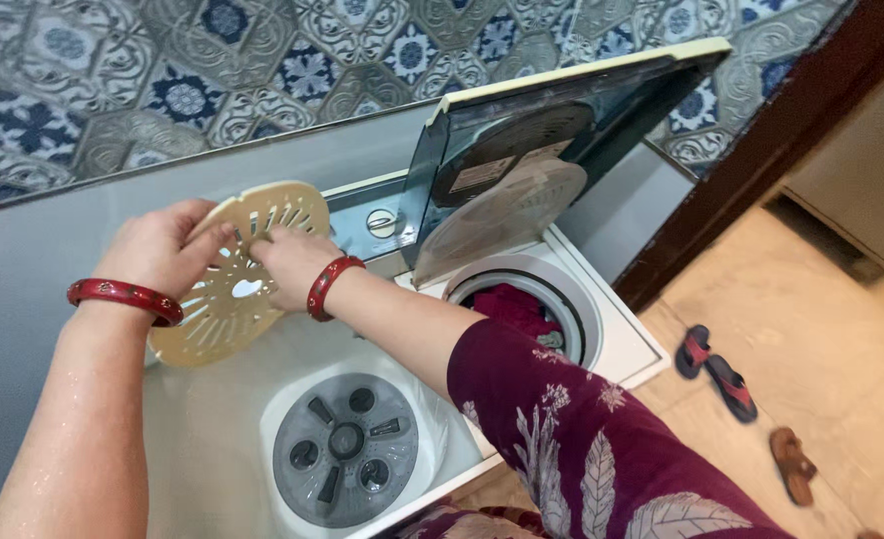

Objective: The person rinses clothes in a bucket of water and transfers them into the spinner of a washing machine.

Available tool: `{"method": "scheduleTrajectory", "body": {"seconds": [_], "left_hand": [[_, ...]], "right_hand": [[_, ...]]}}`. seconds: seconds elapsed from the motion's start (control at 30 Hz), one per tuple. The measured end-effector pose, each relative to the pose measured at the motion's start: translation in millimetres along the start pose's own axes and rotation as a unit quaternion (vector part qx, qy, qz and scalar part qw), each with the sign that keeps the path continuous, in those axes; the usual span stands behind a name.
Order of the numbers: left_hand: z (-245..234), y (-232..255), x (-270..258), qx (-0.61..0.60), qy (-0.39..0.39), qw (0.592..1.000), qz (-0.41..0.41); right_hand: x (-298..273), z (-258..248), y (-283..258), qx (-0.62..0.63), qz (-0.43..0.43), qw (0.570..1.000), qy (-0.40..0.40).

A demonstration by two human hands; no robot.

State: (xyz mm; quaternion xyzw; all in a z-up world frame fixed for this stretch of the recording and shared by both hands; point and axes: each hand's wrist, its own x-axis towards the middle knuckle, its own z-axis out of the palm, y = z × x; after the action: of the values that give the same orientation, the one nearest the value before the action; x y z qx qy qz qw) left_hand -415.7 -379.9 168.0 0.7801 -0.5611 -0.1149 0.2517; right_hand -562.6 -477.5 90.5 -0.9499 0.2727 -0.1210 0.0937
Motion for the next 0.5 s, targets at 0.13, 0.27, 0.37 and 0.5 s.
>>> {"method": "scheduleTrajectory", "body": {"seconds": [0.13, 0.27, 0.37, 0.5], "left_hand": [[5.7, 26.3, -33.9, 0.072, -0.025, 0.997, -0.016], [35.9, 66.6, -60.6, 0.100, -0.047, 0.993, -0.036], [67.1, 101.1, -73.8, 0.096, -0.050, 0.991, -0.080], [108.6, 131.4, -102.7, 0.029, 0.009, 0.993, -0.111]], "right_hand": [[-28.6, 11.6, -4.4, 0.043, -0.009, 0.998, -0.046], [-70.2, 12.9, 21.8, 0.169, -0.051, 0.984, -0.019], [-106.6, 23.8, 50.7, 0.270, -0.026, 0.959, -0.078], [-138.9, 43.2, 92.2, 0.398, -0.058, 0.902, -0.154]]}}
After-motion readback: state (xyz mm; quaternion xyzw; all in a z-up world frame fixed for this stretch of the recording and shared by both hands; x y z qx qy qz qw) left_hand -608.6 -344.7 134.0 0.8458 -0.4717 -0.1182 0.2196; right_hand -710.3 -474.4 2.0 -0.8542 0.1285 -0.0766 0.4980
